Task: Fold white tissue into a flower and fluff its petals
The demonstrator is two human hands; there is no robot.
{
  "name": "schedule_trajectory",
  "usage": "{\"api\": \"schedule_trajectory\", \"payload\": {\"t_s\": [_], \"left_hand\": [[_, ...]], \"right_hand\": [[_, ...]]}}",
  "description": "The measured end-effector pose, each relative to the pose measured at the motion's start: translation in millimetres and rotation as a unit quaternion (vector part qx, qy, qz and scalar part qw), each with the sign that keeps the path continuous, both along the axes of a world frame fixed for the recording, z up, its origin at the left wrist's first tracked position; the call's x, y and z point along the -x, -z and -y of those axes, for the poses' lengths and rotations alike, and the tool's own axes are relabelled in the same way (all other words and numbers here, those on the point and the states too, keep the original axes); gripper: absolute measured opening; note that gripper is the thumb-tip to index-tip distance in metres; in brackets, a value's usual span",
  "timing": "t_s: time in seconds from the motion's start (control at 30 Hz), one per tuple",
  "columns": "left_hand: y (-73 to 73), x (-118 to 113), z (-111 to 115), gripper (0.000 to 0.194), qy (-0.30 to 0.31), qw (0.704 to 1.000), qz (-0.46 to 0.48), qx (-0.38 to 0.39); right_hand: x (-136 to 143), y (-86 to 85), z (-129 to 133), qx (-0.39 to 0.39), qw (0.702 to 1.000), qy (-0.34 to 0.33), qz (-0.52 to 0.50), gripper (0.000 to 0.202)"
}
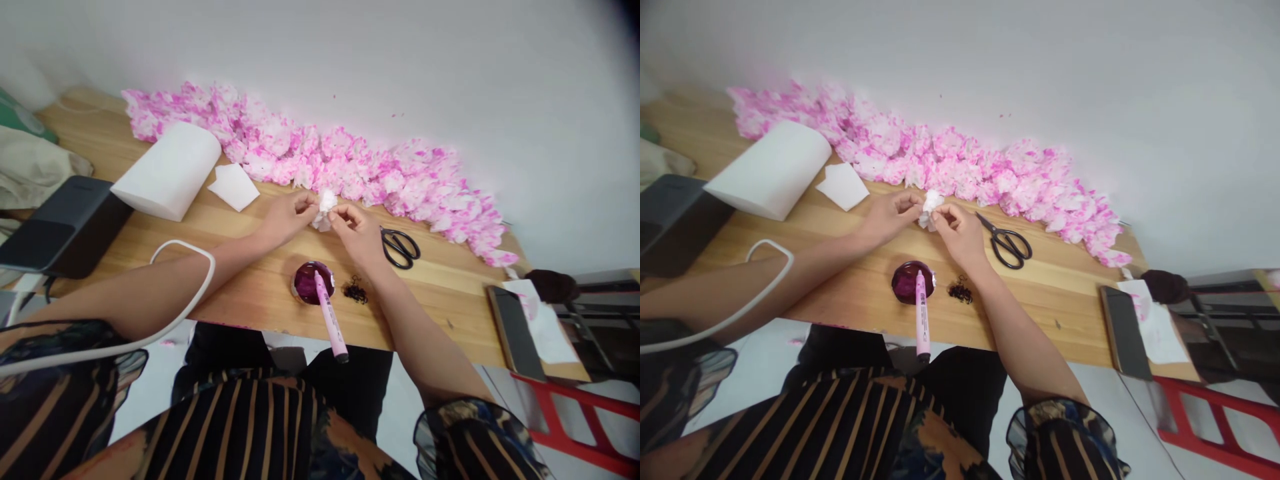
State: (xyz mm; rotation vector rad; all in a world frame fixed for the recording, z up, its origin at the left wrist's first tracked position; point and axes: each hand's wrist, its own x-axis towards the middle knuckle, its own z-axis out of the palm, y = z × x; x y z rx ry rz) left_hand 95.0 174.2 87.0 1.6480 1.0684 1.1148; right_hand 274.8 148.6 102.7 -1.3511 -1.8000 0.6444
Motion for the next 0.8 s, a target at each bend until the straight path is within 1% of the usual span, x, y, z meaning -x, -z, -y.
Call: {"api": "schedule_trajectory", "payload": {"t_s": [0.1, 0.2, 0.3, 0.33, 0.4, 0.5, 0.57, 0.63, 0.7, 0.8], "left_hand": [[0.7, 0.3, 1.4, 0.012, 0.006, 0.999, -0.025, -0.023], [-1.0, 0.0, 4.7, 0.009, -0.001, 0.998, -0.061, -0.034], [-2.8, -0.5, 6.9, 0.010, -0.004, 0.995, -0.087, -0.041], [-2.8, -0.6, 7.1, 0.012, 0.001, 0.995, -0.090, -0.042], [-1.6, -0.6, 6.7, 0.015, 0.008, 0.995, -0.091, -0.045], [1.4, -0.1, 4.8, 0.014, 0.010, 0.996, -0.077, -0.042], [2.7, 0.5, 3.3, 0.014, 0.013, 0.998, -0.052, -0.028], [2.5, 1.2, 1.9, 0.014, 0.009, 0.999, -0.029, -0.015], [1.1, 1.7, 0.9, 0.013, -0.003, 1.000, -0.012, -0.008], [-1.8, 2.0, 1.0, 0.012, -0.009, 1.000, 0.004, 0.004]], "right_hand": [[1.7, -0.8, 2.4, -0.049, 0.996, 0.025, 0.070, 0.015], [4.9, -3.9, 5.0, -0.114, 0.983, 0.040, 0.139, 0.012], [7.1, -6.1, 5.0, -0.144, 0.974, 0.045, 0.167, 0.006], [7.0, -5.8, 3.8, -0.142, 0.975, 0.049, 0.161, 0.008], [5.1, -3.5, -0.4, -0.111, 0.985, 0.057, 0.119, 0.016], [-0.6, 2.0, -8.7, -0.027, 0.998, 0.053, -0.005, 0.027], [-4.4, 4.1, -12.5, 0.031, 0.994, 0.041, -0.091, 0.033], [-7.1, 3.3, -13.4, 0.068, 0.986, 0.036, -0.147, 0.034], [-8.5, -0.5, -11.5, 0.064, 0.984, 0.040, -0.160, 0.032], [-9.5, -8.8, -6.1, 0.020, 0.991, 0.044, -0.121, 0.031]]}}
